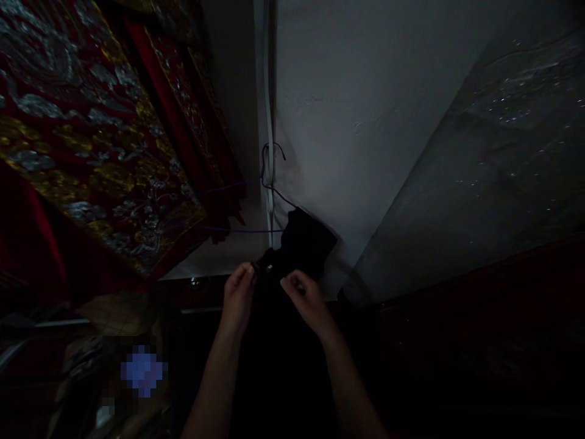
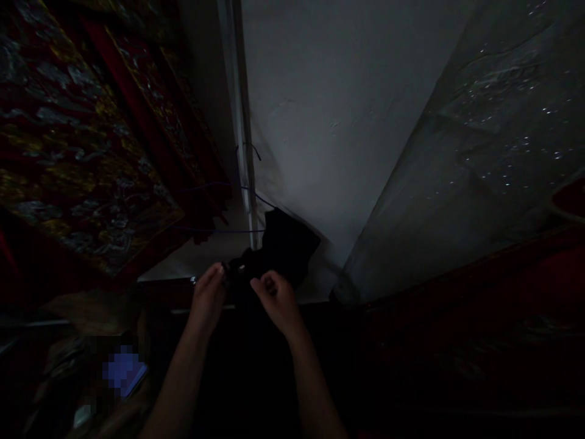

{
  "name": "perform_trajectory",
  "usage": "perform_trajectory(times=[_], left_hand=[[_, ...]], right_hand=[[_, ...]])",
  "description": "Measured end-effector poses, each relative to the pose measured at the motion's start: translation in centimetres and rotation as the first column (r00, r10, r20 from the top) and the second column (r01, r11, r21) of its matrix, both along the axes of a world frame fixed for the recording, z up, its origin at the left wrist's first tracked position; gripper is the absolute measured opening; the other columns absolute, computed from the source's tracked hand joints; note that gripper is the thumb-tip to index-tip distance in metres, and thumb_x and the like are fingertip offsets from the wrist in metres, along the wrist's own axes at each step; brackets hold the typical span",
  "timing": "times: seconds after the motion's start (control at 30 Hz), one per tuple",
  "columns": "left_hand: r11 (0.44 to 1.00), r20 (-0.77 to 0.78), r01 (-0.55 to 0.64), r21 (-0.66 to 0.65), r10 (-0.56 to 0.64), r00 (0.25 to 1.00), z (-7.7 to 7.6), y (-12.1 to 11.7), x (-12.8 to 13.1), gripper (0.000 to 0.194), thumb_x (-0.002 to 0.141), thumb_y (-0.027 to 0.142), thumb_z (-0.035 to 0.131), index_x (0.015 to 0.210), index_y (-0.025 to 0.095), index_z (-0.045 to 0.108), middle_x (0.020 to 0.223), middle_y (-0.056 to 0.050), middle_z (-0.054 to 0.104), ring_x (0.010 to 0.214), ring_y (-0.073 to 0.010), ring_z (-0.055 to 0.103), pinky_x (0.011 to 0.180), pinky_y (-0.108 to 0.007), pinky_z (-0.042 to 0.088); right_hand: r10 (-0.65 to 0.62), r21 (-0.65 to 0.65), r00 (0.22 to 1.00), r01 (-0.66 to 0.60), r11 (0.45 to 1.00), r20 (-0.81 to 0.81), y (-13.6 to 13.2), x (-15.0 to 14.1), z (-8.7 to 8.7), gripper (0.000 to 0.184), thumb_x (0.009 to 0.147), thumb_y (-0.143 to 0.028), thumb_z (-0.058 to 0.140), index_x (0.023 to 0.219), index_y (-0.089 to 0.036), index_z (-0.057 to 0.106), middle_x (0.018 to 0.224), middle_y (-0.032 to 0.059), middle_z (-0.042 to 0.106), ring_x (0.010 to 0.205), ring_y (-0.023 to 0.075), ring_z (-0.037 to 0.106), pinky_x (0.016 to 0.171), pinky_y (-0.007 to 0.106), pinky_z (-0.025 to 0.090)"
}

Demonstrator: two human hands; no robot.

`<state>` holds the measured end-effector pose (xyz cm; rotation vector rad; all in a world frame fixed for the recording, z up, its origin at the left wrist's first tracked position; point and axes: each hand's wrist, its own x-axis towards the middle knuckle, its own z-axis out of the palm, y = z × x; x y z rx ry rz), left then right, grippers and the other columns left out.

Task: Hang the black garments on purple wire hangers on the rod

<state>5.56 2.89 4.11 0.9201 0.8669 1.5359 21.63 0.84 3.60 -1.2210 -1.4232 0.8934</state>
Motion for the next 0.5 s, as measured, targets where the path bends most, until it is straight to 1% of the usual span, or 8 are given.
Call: perform_trajectory(times=[0.07,0.13,0.2,0.27,0.33,0.37,0.43,0.5], left_hand=[[0.986,-0.185,0.07,0.154,-0.041,0.982,1.9,-1.0,1.0,0.024,0.085,0.043,0.072,0.083,0.019,0.071,0.081,-0.001,0.065,0.078,-0.0143,0.06,0.075,-0.024,0.046],[0.946,-0.386,0.118,0.302,0.008,0.923,3.4,-1.6,1.6,0.019,0.09,0.038,0.066,0.085,0.02,0.072,0.088,-0.004,0.065,0.087,-0.017,0.061,0.083,-0.027,0.047],[0.902,-0.507,0.15,0.406,0.086,0.858,4.2,-1.6,1.4,0.019,0.092,0.036,0.064,0.086,0.02,0.073,0.099,-0.006,0.064,0.099,-0.02,0.061,0.091,-0.03,0.046],[0.887,-0.57,0.217,0.407,0.061,0.819,4.0,-1.2,0.6,0.021,0.094,0.038,0.061,0.102,0.022,0.072,0.118,-0.008,0.062,0.116,-0.0229,0.057,0.102,-0.033,0.043],[0.89,-0.637,0.36,0.279,-0.109,0.763,2.8,-0.7,-0.6,0.035,0.097,0.044,0.055,0.126,0.024,0.063,0.131,-0.009,0.06,0.127,-0.0241,0.053,0.108,-0.036,0.041],[0.877,-0.672,0.449,0.172,-0.229,0.704,2.0,-0.6,-1.2,0.041,0.098,0.047,0.051,0.132,0.024,0.058,0.132,-0.008,0.062,0.126,-0.0241,0.055,0.107,-0.036,0.042],[0.795,-0.731,0.601,-0.076,-0.455,0.508,0.4,-0.4,-2.3,0.046,0.098,0.053,0.048,0.126,0.021,0.063,0.119,-0.008,0.07,0.111,-0.0247,0.064,0.096,-0.036,0.05],[0.732,-0.767,0.639,-0.236,-0.544,0.34,-0.6,-0.4,-3.2,0.047,0.095,0.058,0.05,0.108,0.018,0.071,0.103,-0.006,0.075,0.091,-0.0238,0.068,0.083,-0.034,0.054]], right_hand=[[0.065,0.054,0.997,-0.063,0.997,-0.037,0.0,-0.3,0.4,0.033,0.083,-0.045,0.07,0.105,-0.022,0.062,0.105,0.0038,0.068,0.1,0.0213,0.063,0.09,0.032,0.048],[0.159,0.077,0.982,-0.152,0.985,-0.098,-0.1,-0.8,1.0,0.042,0.08,-0.041,0.072,0.116,-0.023,0.061,0.115,0.0044,0.068,0.108,0.0229,0.062,0.098,0.035,0.047],[0.225,0.045,0.964,-0.22,0.974,-0.142,0.0,-1.0,1.7,0.029,0.081,-0.037,0.067,0.106,-0.022,0.066,0.104,0.0026,0.07,0.1,0.0223,0.064,0.096,0.035,0.048],[0.257,-0.055,0.953,-0.269,0.962,-0.159,0.4,-0.5,2.5,0.015,0.08,-0.033,0.062,0.086,-0.02,0.067,0.083,-0.0001,0.068,0.082,0.0198,0.064,0.082,0.032,0.051],[0.268,-0.169,0.952,-0.292,0.942,-0.151,1.2,0.5,3.6,0.012,0.075,-0.031,0.06,0.072,-0.019,0.064,0.067,-0.002,0.062,0.065,0.0168,0.058,0.064,0.028,0.048],[0.259,-0.187,0.956,-0.282,0.941,-0.141,1.7,1.1,4.2,0.013,0.073,-0.031,0.06,0.068,-0.019,0.063,0.062,-0.0024,0.059,0.06,0.0158,0.055,0.058,0.027,0.045],[0.229,-0.094,0.969,-0.237,0.967,-0.092,3.4,2.3,5.7,0.012,0.069,-0.03,0.059,0.065,-0.019,0.062,0.061,-0.0016,0.058,0.06,0.0161,0.054,0.057,0.027,0.044],[0.178,0.114,0.984,-0.175,0.978,-0.023,5.7,3.1,7.0,0.011,0.066,-0.026,0.057,0.07,-0.02,0.066,0.071,0.0006,0.064,0.072,0.0189,0.06,0.069,0.029,0.049]])
